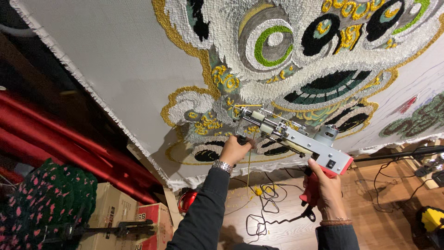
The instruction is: The person uses a tufting gun to apply yellow yarn to a large canvas, forming a decorative design. They then retrieve scissors and trim the tufted yarn to even the surface.
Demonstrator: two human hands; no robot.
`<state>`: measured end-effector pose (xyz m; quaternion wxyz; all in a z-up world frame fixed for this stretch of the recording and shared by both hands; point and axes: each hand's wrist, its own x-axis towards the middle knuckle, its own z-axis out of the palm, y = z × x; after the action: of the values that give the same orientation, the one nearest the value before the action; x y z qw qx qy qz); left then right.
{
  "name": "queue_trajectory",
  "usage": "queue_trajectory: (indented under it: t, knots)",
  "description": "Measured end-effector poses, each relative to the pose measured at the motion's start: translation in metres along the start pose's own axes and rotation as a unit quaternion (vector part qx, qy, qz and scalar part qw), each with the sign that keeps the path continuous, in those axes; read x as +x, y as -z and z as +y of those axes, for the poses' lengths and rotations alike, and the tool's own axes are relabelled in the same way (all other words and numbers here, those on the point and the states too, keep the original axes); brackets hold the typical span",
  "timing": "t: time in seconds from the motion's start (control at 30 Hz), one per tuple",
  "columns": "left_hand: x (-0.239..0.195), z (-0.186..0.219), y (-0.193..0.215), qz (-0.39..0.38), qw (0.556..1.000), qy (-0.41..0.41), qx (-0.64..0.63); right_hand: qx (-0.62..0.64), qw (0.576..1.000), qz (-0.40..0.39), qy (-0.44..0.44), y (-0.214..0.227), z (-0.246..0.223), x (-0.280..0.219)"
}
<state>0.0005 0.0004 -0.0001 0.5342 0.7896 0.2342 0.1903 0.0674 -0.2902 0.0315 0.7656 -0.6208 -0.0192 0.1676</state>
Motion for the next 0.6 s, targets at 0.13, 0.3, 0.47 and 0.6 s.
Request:
queue_trajectory:
  t: [0.13,0.3,0.47,0.6]
  knots:
    - [0.0,0.0,0.001,-0.014,1.0,0.017,0.016,-0.01,1.0,0.001,0.0,-0.002,-0.003,-0.001]
    - [0.001,0.002,0.003,-0.029,0.999,0.037,0.005,-0.018,0.999,0.014,-0.025,-0.003,-0.007,-0.003]
    - [-0.001,0.006,0.002,-0.031,0.999,0.018,-0.04,0.049,0.994,-0.075,-0.061,0.004,-0.016,0.006]
    - [0.009,0.012,0.008,-0.015,0.999,0.026,-0.028,0.051,0.981,-0.125,-0.138,0.007,-0.02,0.014]
